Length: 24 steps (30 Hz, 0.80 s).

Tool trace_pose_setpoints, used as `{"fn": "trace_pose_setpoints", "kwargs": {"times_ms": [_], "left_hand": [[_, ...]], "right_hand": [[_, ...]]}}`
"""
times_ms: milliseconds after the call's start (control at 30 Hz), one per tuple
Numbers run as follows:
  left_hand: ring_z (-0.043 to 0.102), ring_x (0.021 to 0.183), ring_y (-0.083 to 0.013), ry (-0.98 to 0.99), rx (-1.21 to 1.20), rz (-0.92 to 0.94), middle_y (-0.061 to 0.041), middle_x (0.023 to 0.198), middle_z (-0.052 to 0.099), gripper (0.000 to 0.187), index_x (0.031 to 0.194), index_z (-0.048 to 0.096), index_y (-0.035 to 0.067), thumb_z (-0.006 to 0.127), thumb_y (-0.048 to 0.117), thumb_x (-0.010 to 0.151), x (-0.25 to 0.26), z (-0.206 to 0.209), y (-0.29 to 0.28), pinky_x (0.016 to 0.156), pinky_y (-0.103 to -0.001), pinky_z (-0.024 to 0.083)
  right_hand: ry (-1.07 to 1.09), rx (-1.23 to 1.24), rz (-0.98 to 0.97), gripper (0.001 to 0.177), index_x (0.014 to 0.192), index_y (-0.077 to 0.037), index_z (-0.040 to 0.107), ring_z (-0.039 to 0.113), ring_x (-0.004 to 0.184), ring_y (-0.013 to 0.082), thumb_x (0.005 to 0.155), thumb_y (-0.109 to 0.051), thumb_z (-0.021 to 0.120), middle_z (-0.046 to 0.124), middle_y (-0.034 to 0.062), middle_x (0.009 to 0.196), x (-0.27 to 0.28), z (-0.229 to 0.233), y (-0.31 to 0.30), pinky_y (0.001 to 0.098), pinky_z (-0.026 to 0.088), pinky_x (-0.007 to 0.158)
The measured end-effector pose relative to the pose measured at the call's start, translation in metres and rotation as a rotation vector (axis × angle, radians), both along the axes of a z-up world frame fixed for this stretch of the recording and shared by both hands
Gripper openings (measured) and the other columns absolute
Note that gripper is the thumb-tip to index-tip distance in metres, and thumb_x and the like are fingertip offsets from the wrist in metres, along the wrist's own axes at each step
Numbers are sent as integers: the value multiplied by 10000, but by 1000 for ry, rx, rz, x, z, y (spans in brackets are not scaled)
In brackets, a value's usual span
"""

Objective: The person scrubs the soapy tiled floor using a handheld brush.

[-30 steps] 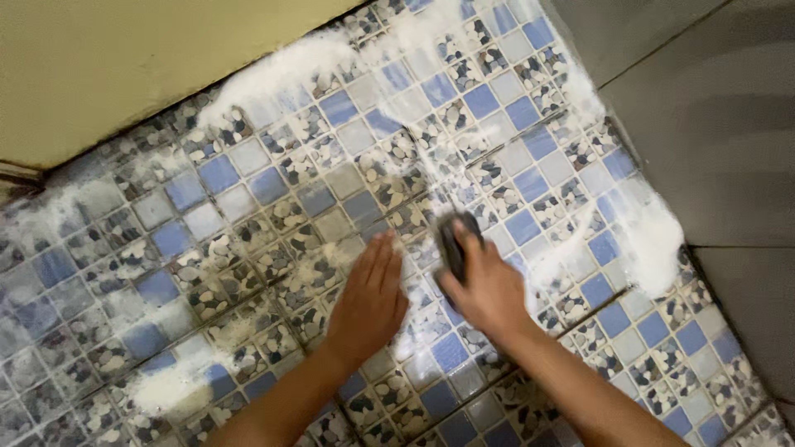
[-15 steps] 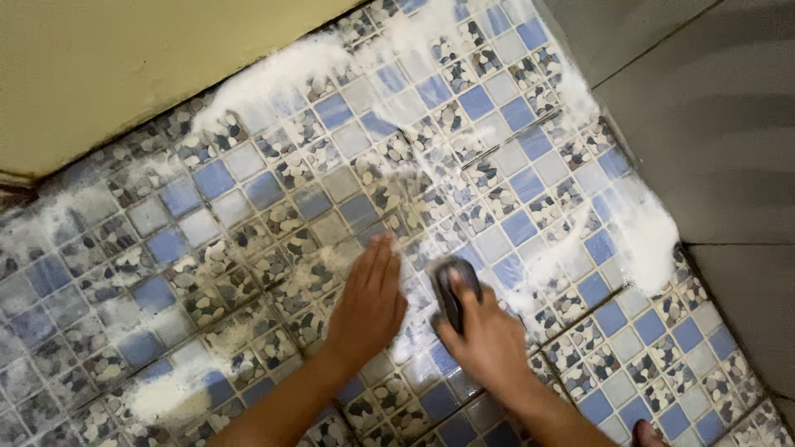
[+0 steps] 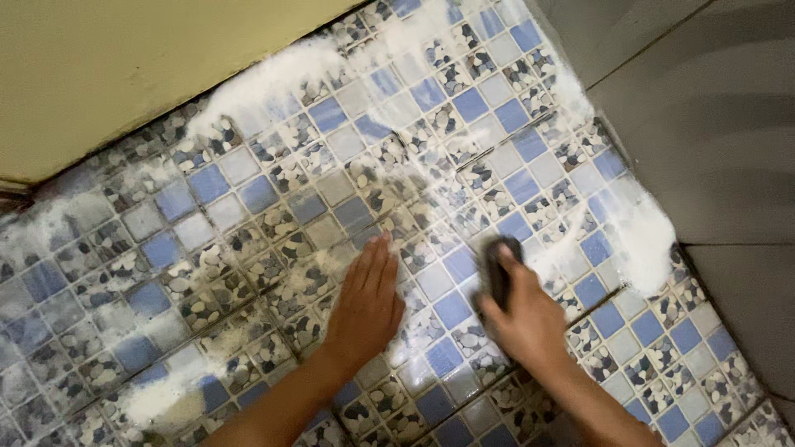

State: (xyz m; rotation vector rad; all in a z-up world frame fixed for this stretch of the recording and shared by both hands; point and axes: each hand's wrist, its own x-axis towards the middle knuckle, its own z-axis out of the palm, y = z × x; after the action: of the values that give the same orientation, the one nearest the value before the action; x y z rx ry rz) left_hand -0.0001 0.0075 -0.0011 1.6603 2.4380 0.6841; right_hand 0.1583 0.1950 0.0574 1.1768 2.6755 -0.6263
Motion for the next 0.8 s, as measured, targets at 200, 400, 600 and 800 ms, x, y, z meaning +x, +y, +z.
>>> {"fn": "trace_pose_setpoints", "kwargs": {"times_ms": [200, 400, 600, 800], "left_hand": [[247, 1492, -433, -18, 17, -1, -303, 1584, 279, 537, 1413, 402, -118, 479, 180, 973, 0, -5, 25, 1199, -548, 238], [259, 1500, -430, -6, 82, 26, -302, 1572, 296, 590, 1464, 380, -148, 479, 176, 981, -15, -8, 67, 1216, -538, 236], [283, 1482, -440, -7, 88, 9, -317, 1568, 313, 558, 1420, 407, -165, 481, 166, 977, -8, -1, 74, 1217, -518, 256], [302, 1487, -425, 4, 79, 0, -301, 1563, 335, 504, 1388, 455, -139, 480, 167, 987, -5, 2, 74, 1214, -500, 286]], "right_hand": [[24, 30, 2, 792, 1519, -139, 308, 719, 804, 401, 892, -532, 590, 630, 281, 1141, -49, -11, 17, 504, 623, 636], [78, -1, -1, 707, 1569, -232, 327, 691, 912, 451, 945, -405, 610, 660, 284, 1122, -160, -13, 43, 541, 560, 805], [217, 93, -57, 814, 1527, -120, 328, 732, 944, 409, 852, -434, 658, 643, 295, 1264, -6, -9, 45, 468, 603, 770], [-47, 13, -141, 790, 1509, -114, 323, 733, 871, 375, 868, -459, 629, 649, 267, 1168, -9, -16, 54, 482, 621, 678]]}}
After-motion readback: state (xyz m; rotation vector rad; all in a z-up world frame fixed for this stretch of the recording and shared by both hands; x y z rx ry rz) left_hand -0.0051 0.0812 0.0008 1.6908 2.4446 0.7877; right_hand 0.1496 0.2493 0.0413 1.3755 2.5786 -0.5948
